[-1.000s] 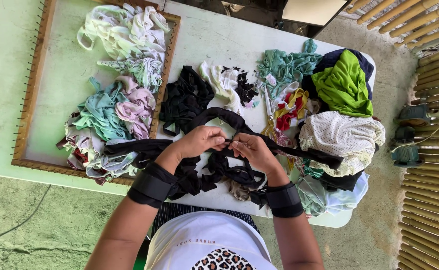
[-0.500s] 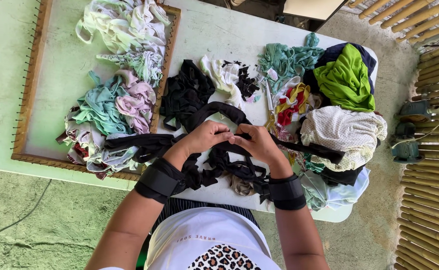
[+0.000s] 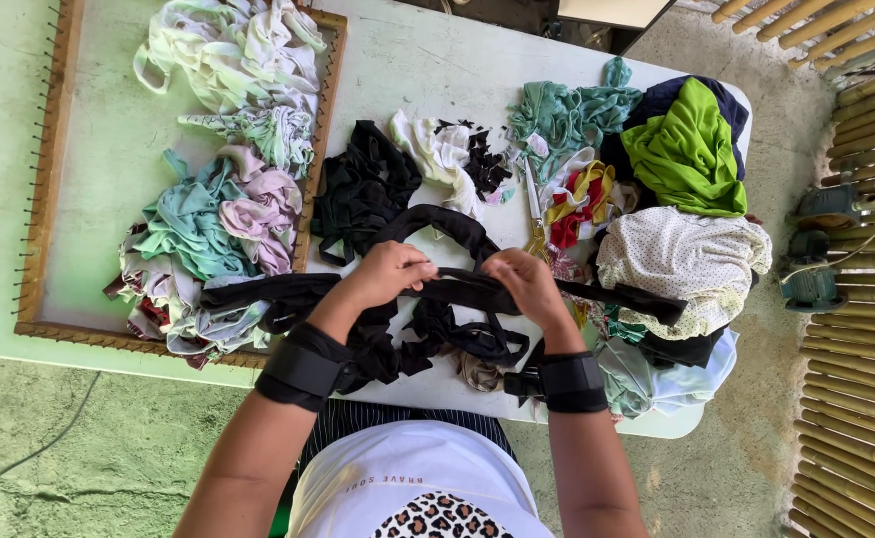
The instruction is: The person prepares fabric strips for rug weaving by cutting fabric with scissors, then straightening and aligning the strips by hand. The person also pulls threads from the fabric and cuts them with scissors.
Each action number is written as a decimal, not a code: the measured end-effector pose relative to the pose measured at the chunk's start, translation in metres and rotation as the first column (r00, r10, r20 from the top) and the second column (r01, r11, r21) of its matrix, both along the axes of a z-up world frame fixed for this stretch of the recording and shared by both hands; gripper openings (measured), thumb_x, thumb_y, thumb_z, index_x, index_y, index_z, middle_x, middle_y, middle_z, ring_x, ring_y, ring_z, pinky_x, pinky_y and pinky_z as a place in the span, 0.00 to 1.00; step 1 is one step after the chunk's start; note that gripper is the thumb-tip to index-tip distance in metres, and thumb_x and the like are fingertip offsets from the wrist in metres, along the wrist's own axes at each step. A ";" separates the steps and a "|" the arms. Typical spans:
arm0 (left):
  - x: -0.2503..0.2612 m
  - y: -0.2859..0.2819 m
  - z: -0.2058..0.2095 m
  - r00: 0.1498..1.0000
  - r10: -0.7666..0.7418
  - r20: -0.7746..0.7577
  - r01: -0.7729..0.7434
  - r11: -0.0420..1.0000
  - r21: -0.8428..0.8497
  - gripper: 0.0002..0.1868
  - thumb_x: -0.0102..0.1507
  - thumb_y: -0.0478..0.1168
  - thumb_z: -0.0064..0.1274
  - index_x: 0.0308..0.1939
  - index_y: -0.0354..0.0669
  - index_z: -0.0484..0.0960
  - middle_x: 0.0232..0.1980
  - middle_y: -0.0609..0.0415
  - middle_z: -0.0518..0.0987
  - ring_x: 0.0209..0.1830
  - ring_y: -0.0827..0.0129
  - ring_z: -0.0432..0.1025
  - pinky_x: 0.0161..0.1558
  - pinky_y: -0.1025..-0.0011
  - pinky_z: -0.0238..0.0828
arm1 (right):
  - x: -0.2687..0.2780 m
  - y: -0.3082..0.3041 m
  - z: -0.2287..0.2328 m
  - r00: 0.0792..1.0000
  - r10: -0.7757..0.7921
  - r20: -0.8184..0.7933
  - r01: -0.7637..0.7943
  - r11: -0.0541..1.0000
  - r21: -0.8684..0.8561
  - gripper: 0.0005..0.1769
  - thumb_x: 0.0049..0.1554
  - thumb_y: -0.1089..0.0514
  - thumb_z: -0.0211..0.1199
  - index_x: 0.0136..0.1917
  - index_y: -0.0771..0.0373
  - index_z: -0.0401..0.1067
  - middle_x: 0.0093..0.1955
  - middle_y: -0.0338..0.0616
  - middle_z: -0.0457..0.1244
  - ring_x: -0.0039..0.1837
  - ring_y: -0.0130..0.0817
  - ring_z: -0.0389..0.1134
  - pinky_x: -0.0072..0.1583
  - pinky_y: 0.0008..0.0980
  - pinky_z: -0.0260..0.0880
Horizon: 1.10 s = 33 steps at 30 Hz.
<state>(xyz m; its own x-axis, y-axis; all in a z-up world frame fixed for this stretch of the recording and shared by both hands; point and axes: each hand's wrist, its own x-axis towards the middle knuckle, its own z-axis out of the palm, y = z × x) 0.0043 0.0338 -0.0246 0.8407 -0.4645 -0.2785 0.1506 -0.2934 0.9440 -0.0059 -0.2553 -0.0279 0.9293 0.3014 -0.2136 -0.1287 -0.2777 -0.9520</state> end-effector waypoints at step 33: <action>0.068 -0.020 -0.015 0.877 0.465 -0.121 -0.479 0.831 -0.281 0.06 0.64 0.31 0.59 0.45 0.34 0.83 0.36 0.59 0.82 0.35 0.81 0.75 0.40 0.81 0.75 | 0.001 -0.038 -0.080 0.930 -0.253 0.267 0.368 0.661 -0.654 0.26 0.50 0.62 0.71 0.60 0.58 0.66 0.51 0.53 0.66 0.51 0.52 0.70 0.50 0.47 0.70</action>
